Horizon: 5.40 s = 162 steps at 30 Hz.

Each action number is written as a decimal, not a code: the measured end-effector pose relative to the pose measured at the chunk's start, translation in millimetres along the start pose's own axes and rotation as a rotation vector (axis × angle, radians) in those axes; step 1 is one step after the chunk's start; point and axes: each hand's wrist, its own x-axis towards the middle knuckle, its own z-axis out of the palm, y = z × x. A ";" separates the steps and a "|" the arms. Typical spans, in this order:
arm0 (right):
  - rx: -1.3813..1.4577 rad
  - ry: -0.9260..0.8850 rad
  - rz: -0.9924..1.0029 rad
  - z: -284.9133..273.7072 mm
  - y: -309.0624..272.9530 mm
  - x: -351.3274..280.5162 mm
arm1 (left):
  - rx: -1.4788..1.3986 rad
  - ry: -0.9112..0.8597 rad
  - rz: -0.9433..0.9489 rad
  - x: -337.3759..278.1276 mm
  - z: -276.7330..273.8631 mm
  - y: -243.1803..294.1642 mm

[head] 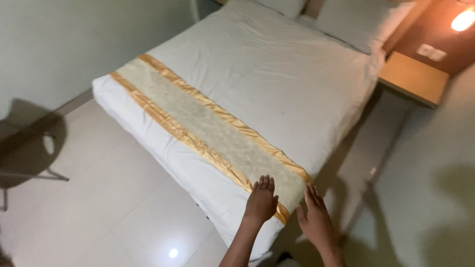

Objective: The person smooths a decorative runner on a bed, then adjusts and fluffs the pillows at the head of the bed. They continue to smooth the bedspread and runner, then move an orange chair under a desk before returning to smooth the bed again.

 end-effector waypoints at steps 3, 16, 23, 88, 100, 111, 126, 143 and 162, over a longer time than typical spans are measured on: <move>0.045 -0.080 -0.023 -6.4 -17.0 17.5 | 0.016 0.050 -0.100 -4.2 -14.1 -8.7; -0.003 -0.302 -0.532 -22.6 61.0 125.6 | -0.088 0.289 -0.619 7.8 17.2 53.9; 0.047 -0.348 -0.492 -40.5 77.9 151.3 | -0.124 0.281 -0.713 -7.1 48.4 67.0; -0.184 -0.987 -1.352 353.1 134.8 240.5 | -0.383 0.855 -1.394 151.5 424.4 -44.5; -0.177 -0.708 -1.571 394.9 163.3 222.8 | -0.300 0.888 -1.488 166.9 440.9 -49.1; 0.031 -0.985 -1.441 377.5 149.4 225.7 | -0.283 0.909 -1.509 155.0 427.6 -24.1; -0.249 -0.448 -0.946 351.5 290.1 399.4 | -0.258 0.880 -1.171 271.4 349.0 -97.2; -0.327 -0.637 -0.775 339.2 334.6 410.3 | -0.093 0.519 -1.182 314.1 359.6 -82.8; -0.311 -0.340 -0.240 270.0 513.9 534.8 | 0.112 -0.085 -0.404 524.1 394.8 -33.8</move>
